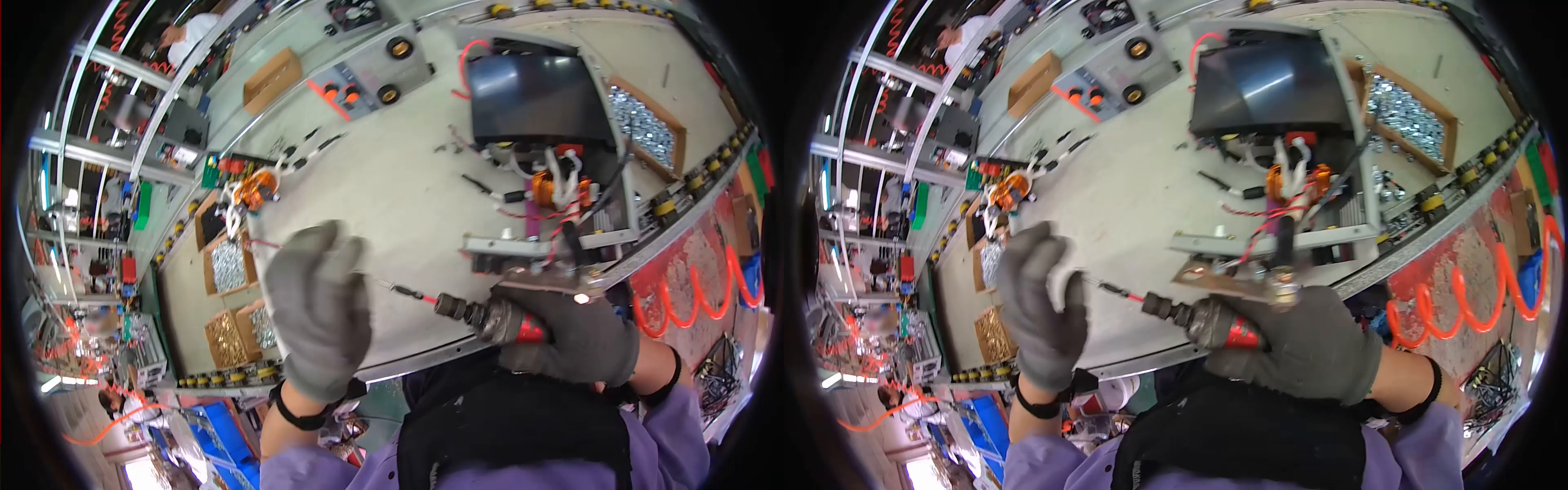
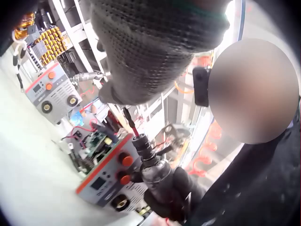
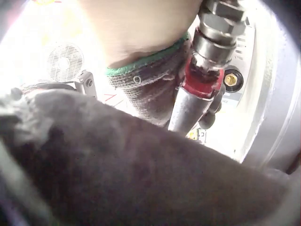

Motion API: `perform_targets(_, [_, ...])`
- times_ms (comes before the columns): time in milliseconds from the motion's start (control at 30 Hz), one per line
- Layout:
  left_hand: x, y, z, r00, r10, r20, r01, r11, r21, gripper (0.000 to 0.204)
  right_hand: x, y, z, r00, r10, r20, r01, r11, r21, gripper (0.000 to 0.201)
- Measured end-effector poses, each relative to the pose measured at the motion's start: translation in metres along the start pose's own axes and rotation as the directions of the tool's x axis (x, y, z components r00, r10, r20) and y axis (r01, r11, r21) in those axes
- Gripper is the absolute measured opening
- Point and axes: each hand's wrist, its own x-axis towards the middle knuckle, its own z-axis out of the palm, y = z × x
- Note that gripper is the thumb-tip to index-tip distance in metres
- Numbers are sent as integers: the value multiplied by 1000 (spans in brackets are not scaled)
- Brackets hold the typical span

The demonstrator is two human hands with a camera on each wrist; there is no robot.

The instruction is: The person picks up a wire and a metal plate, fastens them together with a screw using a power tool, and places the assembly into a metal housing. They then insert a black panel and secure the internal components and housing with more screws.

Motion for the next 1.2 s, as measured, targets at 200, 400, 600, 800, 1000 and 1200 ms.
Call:
perform_targets(200, [45, 63, 27, 994, -40, -99, 14, 968, -251, 30, -39, -17, -53, 996, -1, -84, 22, 966, 256, 74])
perform_targets(400, [59, 94, 69, 997, 43, 64, -19, 944, -328, 39, -76, -5, -85, 957, 207, -202, -13, 728, 685, 81])
perform_targets(600, [49, 40, 68, 990, 97, 107, -60, 950, -306, 40, -81, 12, -121, 803, 532, -267, -172, 636, 752, 92])
perform_targets(800, [104, -14, 46, 744, -303, 596, 591, 714, -374, 43, -75, 70, -147, 800, 545, -249, -325, 744, 584, 86])
perform_targets(1000, [181, -30, 88, 580, -90, 810, 688, 587, -428, 61, -56, 94, -145, 834, 526, -167, -488, 844, 221, 86])
perform_targets(1200, [187, -14, 140, 595, -311, 741, 723, 610, -324, 64, -46, 98, -144, 849, 507, -148, -497, 862, 102, 83])
